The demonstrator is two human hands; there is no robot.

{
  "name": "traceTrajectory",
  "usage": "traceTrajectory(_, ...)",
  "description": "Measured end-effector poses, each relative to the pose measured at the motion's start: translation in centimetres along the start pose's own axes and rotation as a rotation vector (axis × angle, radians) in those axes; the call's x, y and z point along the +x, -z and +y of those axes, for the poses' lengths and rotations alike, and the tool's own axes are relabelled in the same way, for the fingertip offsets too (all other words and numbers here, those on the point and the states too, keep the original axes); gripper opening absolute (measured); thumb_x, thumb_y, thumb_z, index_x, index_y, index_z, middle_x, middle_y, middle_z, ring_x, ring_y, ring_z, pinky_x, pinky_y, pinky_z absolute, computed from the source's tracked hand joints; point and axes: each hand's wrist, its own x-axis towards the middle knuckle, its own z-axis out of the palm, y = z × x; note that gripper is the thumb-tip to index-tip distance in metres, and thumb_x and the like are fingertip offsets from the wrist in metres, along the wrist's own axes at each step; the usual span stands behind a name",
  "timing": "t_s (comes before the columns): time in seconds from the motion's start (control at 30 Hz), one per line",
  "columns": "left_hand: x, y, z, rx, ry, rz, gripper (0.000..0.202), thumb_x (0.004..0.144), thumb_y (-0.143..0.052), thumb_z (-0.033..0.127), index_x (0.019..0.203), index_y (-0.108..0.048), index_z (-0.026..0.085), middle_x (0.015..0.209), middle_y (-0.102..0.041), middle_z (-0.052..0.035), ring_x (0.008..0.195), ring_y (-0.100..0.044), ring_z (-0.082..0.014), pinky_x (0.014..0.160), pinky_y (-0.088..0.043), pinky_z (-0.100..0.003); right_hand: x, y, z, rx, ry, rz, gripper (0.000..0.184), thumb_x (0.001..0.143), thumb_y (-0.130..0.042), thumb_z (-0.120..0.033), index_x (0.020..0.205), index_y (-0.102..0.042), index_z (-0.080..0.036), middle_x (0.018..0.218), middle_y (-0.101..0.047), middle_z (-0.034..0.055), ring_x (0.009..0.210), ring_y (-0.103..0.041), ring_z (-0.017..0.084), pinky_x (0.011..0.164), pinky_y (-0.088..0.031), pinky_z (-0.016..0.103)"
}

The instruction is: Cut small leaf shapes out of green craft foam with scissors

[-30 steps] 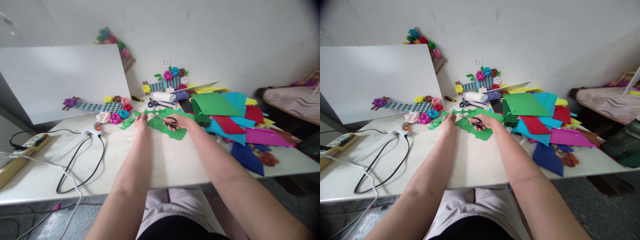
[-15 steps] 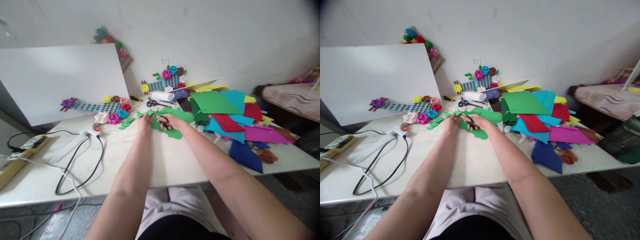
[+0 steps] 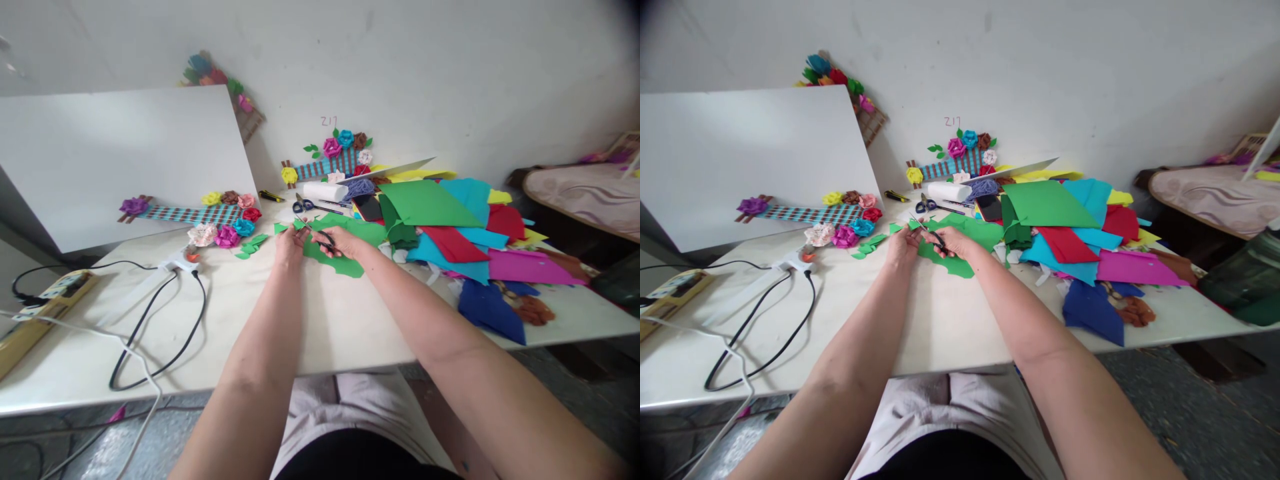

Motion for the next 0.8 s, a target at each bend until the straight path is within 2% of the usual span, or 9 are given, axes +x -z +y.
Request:
traceTrajectory(0.23,-0.3,-0.4,0.3,0.013,0.058,-0.007,0.02,0.085,-0.052,0.028,0.095,-0.059,0.013,0.089,-0.07,-0.0138,0.084,-0.068,-0.0197,0.078,-0.052,-0.031,0.3,-0.1,0.2,0.005,0.026,-0.027,0.027,0.079,-0.064,-0.039,0.071,-0.053,-0.015,0.047,-0.052,-0.0055,0.032,-0.043,0.004,0.025,-0.021,0.016)
traceTrajectory(0.4,-0.4,-0.6,0.3,0.011,0.085,0.023,0.015,0.088,-0.043,0.023,0.087,-0.055,0.014,0.091,-0.069,-0.0145,0.09,-0.067,-0.0197,0.081,-0.052,-0.03,0.4,-0.2,0.4,0.005,0.027,-0.024,0.028,0.079,-0.064,-0.039,0.07,-0.052,-0.016,0.048,-0.052,-0.0059,0.032,-0.043,0.004,0.024,-0.022,0.015)
traceTrajectory(0.6,-0.4,-0.5,0.3,0.006,0.113,0.017,0.023,0.091,-0.032,0.02,0.08,-0.051,0.016,0.088,-0.069,-0.0134,0.096,-0.066,-0.0212,0.081,-0.053,-0.032,0.7,-0.3,0.8,-0.023,0.02,-0.034,0.03,0.08,-0.063,-0.04,0.068,-0.051,-0.015,0.048,-0.054,-0.0044,0.032,-0.043,0.005,0.024,-0.024,0.015)
traceTrajectory(0.7,-0.1,-0.2,0.3,0.009,0.123,0.041,0.021,0.091,-0.033,0.022,0.08,-0.051,0.016,0.086,-0.069,-0.0128,0.096,-0.066,-0.0218,0.082,-0.053,-0.033,0.5,0.0,0.5,-0.034,0.012,-0.055,0.031,0.079,-0.064,-0.043,0.072,-0.053,-0.015,0.05,-0.058,-0.0024,0.033,-0.046,0.005,0.025,-0.025,0.015)
traceTrajectory(0.8,0.2,0.0,0.2,0.033,0.091,0.104,0.008,0.085,-0.045,0.02,0.079,-0.048,0.016,0.082,-0.067,-0.0126,0.089,-0.068,-0.0218,0.082,-0.052,-0.034,0.0,0.8,-0.3,-0.036,0.015,-0.018,0.031,0.077,-0.067,-0.043,0.076,-0.057,-0.013,0.049,-0.058,-0.0021,0.032,-0.045,0.005,0.024,-0.023,0.015)
